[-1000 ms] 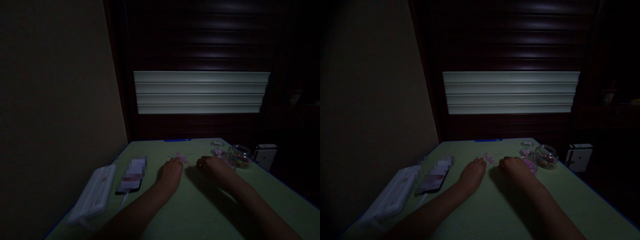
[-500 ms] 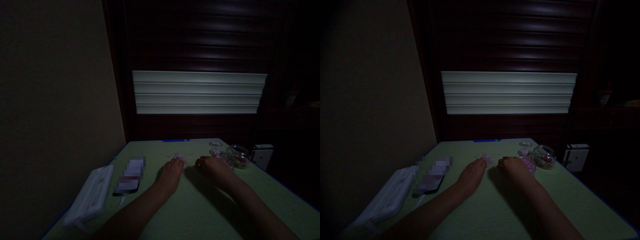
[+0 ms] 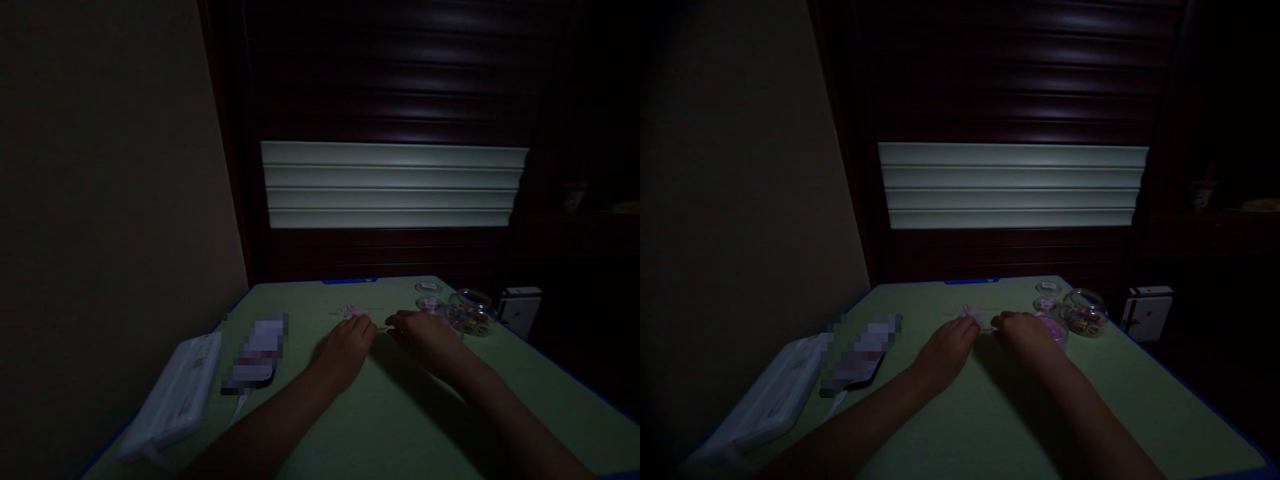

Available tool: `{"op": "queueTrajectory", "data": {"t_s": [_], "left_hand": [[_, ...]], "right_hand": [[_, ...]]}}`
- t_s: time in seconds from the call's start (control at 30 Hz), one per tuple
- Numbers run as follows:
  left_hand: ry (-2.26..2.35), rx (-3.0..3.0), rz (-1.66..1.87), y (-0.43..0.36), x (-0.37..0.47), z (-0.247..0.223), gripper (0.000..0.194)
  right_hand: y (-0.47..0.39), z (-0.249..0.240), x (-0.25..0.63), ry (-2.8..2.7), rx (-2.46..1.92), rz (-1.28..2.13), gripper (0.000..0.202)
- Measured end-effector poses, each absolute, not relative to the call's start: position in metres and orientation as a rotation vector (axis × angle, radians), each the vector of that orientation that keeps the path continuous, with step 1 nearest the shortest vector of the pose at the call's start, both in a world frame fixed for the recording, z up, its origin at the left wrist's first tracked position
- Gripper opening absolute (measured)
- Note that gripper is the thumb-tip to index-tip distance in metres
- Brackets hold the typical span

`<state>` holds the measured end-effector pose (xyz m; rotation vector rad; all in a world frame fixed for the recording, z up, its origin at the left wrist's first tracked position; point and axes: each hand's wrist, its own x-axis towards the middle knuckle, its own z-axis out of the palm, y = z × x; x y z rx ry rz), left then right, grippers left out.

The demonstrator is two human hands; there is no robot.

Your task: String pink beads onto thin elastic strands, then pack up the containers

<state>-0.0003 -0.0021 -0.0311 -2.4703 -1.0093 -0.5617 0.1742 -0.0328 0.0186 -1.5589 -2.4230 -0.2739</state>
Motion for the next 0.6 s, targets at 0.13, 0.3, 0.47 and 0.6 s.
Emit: {"op": "queueTrajectory", "data": {"t_s": [0.13,0.3,0.47,0.6], "left_hand": [[-0.971,-2.466,-0.556,-0.0014,-0.0009,-0.0317,0.016],[-0.966,-2.469,-0.548,-0.0029,0.0002,-0.0306,0.016],[-0.969,-2.465,-0.526,-0.0046,0.0007,-0.0288,0.015],[-0.961,-2.463,-0.531,-0.0037,0.0006,-0.0298,0.016]], "right_hand": [[-0.0328,0.0192,0.1739,-2.430,-1.559,-0.261,0.021],[-0.0350,0.0217,0.1723,-2.437,-1.552,-0.268,0.022],[-0.0360,0.0227,0.1722,-2.454,-1.534,-0.283,0.024],[-0.0337,0.0196,0.1743,-2.458,-1.526,-0.309,0.023]]}}
